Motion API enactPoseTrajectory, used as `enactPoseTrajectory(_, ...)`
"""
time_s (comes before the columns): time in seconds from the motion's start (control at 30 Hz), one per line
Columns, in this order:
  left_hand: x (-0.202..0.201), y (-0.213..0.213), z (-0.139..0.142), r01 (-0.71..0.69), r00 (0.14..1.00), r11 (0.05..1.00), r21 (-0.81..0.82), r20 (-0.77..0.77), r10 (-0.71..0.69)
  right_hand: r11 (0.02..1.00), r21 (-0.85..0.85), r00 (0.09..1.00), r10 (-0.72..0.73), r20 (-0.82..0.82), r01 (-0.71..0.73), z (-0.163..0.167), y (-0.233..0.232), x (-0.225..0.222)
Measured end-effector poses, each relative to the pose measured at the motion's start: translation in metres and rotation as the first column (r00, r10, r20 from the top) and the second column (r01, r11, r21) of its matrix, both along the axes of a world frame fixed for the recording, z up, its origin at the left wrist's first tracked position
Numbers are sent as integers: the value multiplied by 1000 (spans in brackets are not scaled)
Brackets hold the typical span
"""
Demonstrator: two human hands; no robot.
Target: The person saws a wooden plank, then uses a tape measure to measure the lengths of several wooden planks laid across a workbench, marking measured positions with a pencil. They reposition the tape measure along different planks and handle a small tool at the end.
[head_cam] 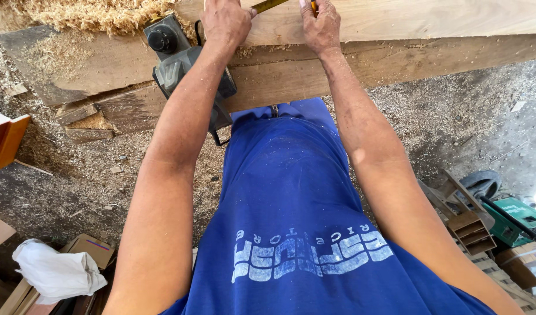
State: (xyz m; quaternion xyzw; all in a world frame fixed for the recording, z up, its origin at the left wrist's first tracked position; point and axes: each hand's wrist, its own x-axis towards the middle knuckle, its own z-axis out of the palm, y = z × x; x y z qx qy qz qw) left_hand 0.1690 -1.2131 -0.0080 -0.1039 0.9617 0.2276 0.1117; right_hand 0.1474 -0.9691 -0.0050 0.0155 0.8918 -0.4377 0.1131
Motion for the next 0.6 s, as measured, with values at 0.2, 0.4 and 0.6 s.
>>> enactPoseTrajectory(0.2, 7, 0, 20, -260, 958, 963, 71, 144, 248, 996, -15, 987, 87, -135, -89, -8, 4, 10)
enactPoseTrajectory(0.4, 14, -1, 25, -191, 954, 976, 104, 254, 159, 993, -60, 992, 91, -89, -97, 0, -11, 11)
enactPoseTrajectory(0.6, 13, -5, 2, 127, 976, 989, -80, -167, -139, 949, 41, 907, 311, -285, -313, 8, -22, 9)
